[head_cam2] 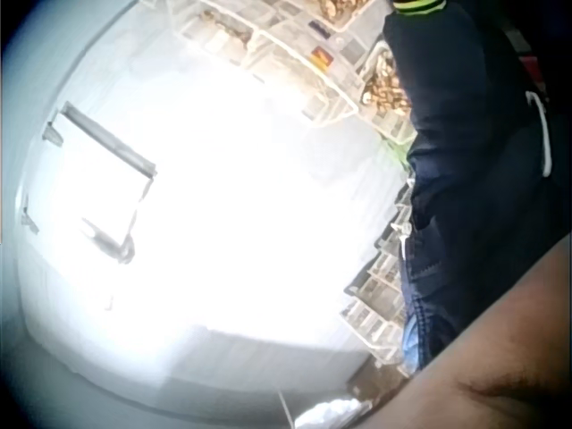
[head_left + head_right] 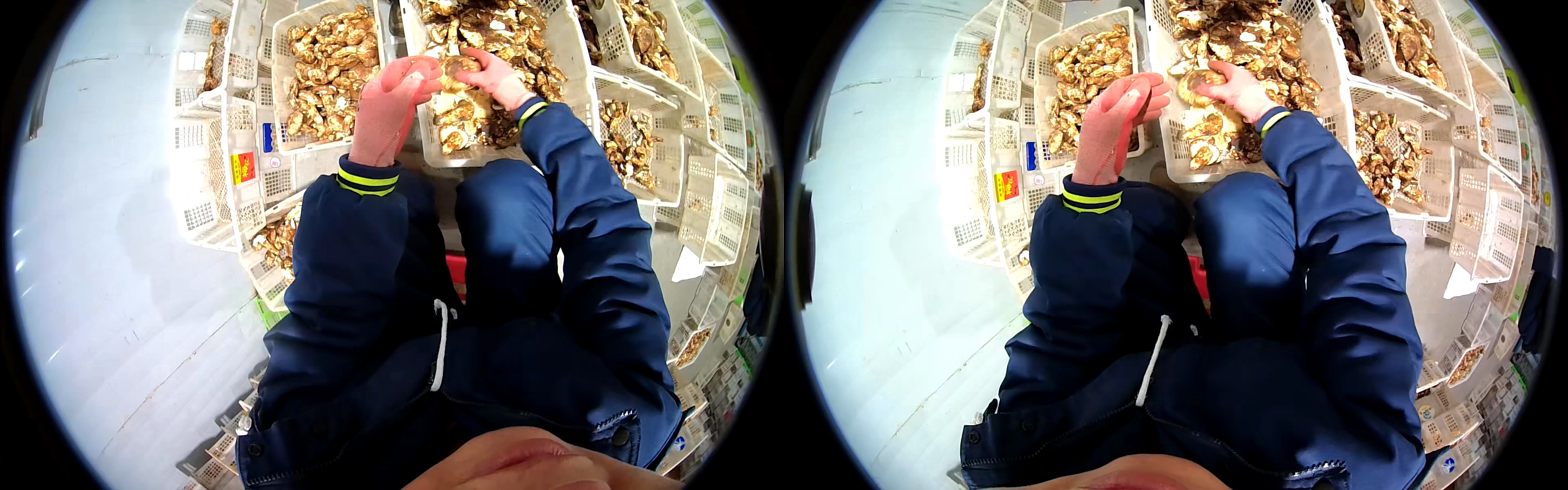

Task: The person sorts mushrooms by hand from various plastic crates, picking them up to check them and moving them between containers.

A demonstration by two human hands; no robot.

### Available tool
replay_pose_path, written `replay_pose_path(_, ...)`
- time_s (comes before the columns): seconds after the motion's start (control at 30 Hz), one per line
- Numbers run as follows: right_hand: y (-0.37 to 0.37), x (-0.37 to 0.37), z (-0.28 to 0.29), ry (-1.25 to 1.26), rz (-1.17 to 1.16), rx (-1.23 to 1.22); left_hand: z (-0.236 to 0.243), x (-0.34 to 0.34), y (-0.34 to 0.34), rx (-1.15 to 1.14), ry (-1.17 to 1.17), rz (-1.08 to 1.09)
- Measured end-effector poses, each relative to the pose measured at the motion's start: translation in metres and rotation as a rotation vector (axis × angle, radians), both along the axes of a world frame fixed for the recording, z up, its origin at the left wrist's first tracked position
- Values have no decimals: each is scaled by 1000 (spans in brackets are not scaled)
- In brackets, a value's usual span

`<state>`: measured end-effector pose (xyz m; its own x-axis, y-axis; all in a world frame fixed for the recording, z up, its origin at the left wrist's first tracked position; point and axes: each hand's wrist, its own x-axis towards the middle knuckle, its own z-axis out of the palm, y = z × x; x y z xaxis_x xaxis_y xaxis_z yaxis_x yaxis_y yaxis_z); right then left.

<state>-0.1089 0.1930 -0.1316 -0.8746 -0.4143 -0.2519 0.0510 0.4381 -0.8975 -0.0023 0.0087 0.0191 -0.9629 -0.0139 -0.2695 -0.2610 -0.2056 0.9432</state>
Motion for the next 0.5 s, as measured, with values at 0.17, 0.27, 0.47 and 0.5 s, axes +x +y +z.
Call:
replay_pose_path(0.17, 40, 10, 4, -611, -237, -898, -7, -1, 5, -111, 84, 50)
replay_pose_path(0.27, 46, 20, 40, -656, -69, -1017, -39, -4, 4, -360, 211, -27)
replay_pose_path(0.47, 14, 42, 141, -752, 93, -877, -44, -5, 7, -571, 210, -175)
replay_pose_path(0.5, 17, 41, 147, -732, 93, -722, -37, -4, 15, -234, 203, -130)
